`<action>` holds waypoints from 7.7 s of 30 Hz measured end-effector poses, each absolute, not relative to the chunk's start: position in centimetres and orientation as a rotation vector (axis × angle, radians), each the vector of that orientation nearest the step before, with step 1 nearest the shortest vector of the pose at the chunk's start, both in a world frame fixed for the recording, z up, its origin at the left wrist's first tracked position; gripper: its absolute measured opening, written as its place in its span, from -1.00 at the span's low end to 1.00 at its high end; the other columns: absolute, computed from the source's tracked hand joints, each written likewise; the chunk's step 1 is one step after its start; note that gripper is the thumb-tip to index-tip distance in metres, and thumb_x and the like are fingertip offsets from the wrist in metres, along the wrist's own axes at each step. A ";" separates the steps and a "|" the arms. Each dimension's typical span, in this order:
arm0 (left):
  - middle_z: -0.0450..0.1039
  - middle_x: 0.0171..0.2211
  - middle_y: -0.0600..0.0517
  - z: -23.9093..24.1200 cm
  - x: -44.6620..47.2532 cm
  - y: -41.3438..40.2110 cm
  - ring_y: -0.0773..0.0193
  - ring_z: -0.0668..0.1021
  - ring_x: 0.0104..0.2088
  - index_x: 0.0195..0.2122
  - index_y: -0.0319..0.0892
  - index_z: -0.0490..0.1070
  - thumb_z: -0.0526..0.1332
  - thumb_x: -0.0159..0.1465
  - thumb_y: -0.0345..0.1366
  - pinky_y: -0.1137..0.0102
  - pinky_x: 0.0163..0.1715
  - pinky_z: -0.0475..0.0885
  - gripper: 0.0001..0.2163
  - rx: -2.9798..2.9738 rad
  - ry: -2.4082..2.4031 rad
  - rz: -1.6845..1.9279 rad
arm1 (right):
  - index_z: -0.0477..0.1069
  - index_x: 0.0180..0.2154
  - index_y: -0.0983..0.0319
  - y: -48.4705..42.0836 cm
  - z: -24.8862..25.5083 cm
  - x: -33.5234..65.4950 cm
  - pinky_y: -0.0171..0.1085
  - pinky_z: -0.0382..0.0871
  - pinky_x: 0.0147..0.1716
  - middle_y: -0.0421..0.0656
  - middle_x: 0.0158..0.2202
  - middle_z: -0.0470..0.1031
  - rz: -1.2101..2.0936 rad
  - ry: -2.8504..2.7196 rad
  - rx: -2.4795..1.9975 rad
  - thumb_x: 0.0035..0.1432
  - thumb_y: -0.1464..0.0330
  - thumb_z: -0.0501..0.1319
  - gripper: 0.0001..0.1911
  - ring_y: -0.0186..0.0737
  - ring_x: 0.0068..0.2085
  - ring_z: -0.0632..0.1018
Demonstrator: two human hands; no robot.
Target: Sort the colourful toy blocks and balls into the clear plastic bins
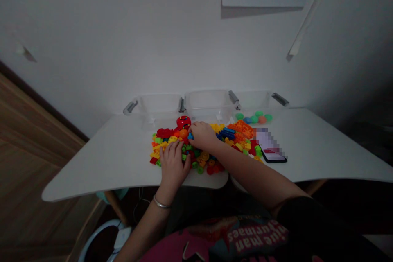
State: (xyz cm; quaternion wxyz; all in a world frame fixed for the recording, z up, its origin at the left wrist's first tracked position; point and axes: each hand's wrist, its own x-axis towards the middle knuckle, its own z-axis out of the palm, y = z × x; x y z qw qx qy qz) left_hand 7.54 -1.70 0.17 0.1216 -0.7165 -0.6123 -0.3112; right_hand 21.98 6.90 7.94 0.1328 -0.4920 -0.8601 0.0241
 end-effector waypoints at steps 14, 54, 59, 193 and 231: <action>0.41 0.16 -0.21 0.2 7.6 -1.8 -0.11 0.39 0.16 0.14 -0.24 0.38 0.12 0.30 -0.19 -0.13 0.28 0.04 -0.58 -2.084 -1.784 -0.874 | 0.41 -0.02 0.23 8.1 7.9 29.0 -0.20 0.41 -0.05 -0.07 -0.11 0.55 0.316 -1.730 -1.145 0.11 0.31 0.22 -0.63 -0.16 -0.12 0.55; 0.41 0.16 -0.21 0.1 7.6 -1.7 -0.09 0.40 0.17 0.19 -0.25 0.32 0.10 0.30 -0.18 -0.08 0.29 0.05 -0.54 -2.109 -1.774 -0.942 | 0.54 -0.21 0.19 10.5 10.6 36.1 -0.07 0.35 0.05 -0.05 -0.12 0.60 -0.085 -1.637 -1.210 0.20 0.34 0.04 -0.70 -0.07 -0.04 0.53; 0.41 0.16 -0.23 0.1 7.5 -1.6 -0.10 0.40 0.16 0.18 -0.27 0.34 0.10 0.30 -0.19 -0.10 0.29 0.06 -0.54 -2.118 -1.776 -0.919 | 0.55 -0.21 0.18 7.6 9.9 30.0 -0.12 0.32 0.09 -0.10 -0.10 0.59 0.179 -2.002 -1.071 0.20 0.37 0.12 -0.77 -0.13 -0.01 0.53; 0.43 0.14 -0.22 0.0 7.2 -1.1 -0.12 0.42 0.14 0.16 -0.26 0.38 0.10 0.30 -0.21 -0.14 0.25 0.11 -0.57 -2.131 -1.715 -0.875 | 0.55 -0.02 0.11 11.0 9.6 23.1 -0.15 0.43 -0.03 -0.11 -0.01 0.61 0.405 -2.501 -1.661 0.17 0.06 0.19 -0.58 0.00 0.01 0.58; 0.44 0.14 -0.22 0.0 7.3 -1.5 -0.10 0.41 0.15 0.17 -0.25 0.38 0.11 0.30 -0.21 -0.13 0.27 0.08 -0.57 -2.123 -1.733 -0.898 | 0.10 0.28 0.13 15.2 6.7 43.9 -0.10 0.47 -0.14 -0.09 -0.06 0.43 -0.050 -1.187 -1.265 0.01 0.17 0.25 -0.20 -0.21 -0.21 0.49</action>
